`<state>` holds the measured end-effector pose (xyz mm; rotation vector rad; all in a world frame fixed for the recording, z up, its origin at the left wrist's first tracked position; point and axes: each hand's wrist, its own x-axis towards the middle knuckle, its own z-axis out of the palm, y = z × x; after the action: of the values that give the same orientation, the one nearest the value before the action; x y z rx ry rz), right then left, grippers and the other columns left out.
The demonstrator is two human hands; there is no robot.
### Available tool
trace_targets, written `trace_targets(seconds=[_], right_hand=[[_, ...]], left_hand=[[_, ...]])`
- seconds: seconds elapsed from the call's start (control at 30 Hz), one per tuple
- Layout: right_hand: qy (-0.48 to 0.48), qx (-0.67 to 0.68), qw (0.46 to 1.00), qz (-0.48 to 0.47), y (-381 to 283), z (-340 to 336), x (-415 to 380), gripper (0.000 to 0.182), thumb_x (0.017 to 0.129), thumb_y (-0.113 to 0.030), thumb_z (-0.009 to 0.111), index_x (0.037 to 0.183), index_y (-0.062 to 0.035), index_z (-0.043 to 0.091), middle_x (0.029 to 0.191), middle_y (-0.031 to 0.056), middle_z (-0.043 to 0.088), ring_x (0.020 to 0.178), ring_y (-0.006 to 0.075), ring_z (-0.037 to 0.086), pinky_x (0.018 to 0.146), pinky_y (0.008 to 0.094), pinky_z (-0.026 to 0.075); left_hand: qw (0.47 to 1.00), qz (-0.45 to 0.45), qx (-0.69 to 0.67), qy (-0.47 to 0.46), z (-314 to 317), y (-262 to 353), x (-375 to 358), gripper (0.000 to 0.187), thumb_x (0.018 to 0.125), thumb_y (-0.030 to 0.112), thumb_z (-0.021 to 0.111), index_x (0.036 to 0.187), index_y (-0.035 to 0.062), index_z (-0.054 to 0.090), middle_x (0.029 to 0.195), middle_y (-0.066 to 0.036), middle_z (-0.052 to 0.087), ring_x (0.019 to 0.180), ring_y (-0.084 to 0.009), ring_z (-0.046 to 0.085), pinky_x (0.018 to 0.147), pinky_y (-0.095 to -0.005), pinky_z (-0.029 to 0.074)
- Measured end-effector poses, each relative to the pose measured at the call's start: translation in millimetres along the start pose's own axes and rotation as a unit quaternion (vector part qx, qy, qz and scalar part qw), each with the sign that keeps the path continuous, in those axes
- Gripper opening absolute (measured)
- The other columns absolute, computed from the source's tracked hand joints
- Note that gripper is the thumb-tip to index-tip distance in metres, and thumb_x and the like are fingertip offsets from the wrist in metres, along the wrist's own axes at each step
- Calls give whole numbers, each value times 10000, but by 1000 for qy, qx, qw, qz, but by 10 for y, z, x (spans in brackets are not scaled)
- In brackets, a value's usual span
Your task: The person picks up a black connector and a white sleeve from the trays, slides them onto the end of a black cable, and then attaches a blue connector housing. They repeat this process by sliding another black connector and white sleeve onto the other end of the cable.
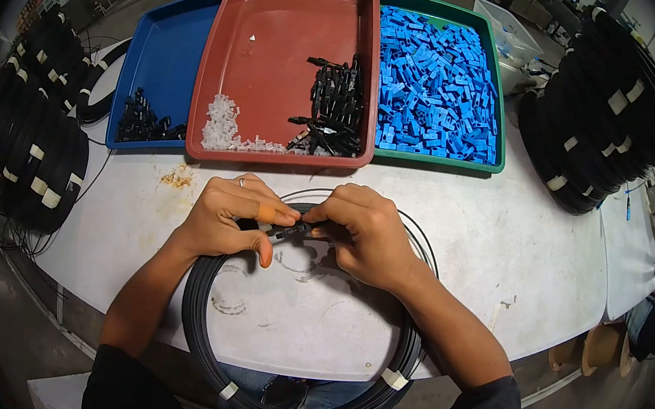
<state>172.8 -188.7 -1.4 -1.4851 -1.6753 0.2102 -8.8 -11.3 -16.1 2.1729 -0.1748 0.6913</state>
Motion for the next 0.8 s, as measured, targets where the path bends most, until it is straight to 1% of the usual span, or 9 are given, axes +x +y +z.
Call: trace_targets(seconds=[0.07,0.23,0.33,0.4,0.43,0.5,0.6,0.67,0.8], right_hand=[[-4,4,1000,2,-14,3,-1,210,729,28,783,925,-32,736,828,109,663,780,314,653,693,404,518],[-25,-1,1000,-4,-2,4,-8,195,730,-1,776,912,-42,721,807,101,636,777,319,642,699,411,511],[-25,-5,999,-23,5,17,-6,208,706,-1,761,902,-52,712,790,97,621,767,318,635,706,410,501],[-24,-20,998,-46,6,14,0,247,659,19,738,894,-55,712,776,88,612,749,312,623,698,408,487],[-24,-20,998,-46,13,10,1,247,659,19,738,894,-55,712,776,88,612,749,312,623,698,408,487],[-25,-47,996,-65,22,10,-6,279,617,34,715,881,-56,712,761,74,604,738,304,616,678,404,476],[-29,-61,995,-72,-11,8,2,277,604,33,713,867,-57,714,751,67,601,724,295,613,666,398,470],[-25,-66,995,-72,-27,14,-1,276,601,34,714,861,-60,715,748,66,599,719,293,614,662,397,471],[-22,-82,994,-76,-44,24,-4,285,587,34,721,855,-63,720,740,65,596,701,287,615,645,400,477]], left_hand=[[1000,17,16,-16,-3,-10,5,467,536,197,963,959,59,821,963,-42,804,947,-198,738,860,-334,538],[999,30,11,-28,-10,26,22,468,531,187,955,962,61,823,960,-55,804,927,-207,748,863,-343,541],[999,24,0,-37,-10,17,23,473,531,190,955,967,63,823,960,-64,803,913,-210,753,864,-343,543],[999,20,-5,-41,-4,10,16,479,529,198,957,969,63,823,961,-68,802,907,-211,755,863,-342,544],[999,18,-7,-42,-1,3,14,474,532,209,956,964,65,824,960,-62,803,909,-209,752,867,-340,542],[999,15,-8,-44,6,7,17,468,535,220,954,958,67,824,959,-55,803,910,-207,749,870,-339,540],[998,17,24,-59,-1,26,29,447,548,245,946,943,76,824,954,-39,803,912,-200,740,881,-340,531],[997,20,40,-60,5,14,21,414,562,269,935,919,92,825,950,-8,803,916,-179,732,892,-334,508],[995,9,64,-76,8,24,9,349,600,252,922,904,110,829,934,12,803,918,-151,730,914,-340,466]])
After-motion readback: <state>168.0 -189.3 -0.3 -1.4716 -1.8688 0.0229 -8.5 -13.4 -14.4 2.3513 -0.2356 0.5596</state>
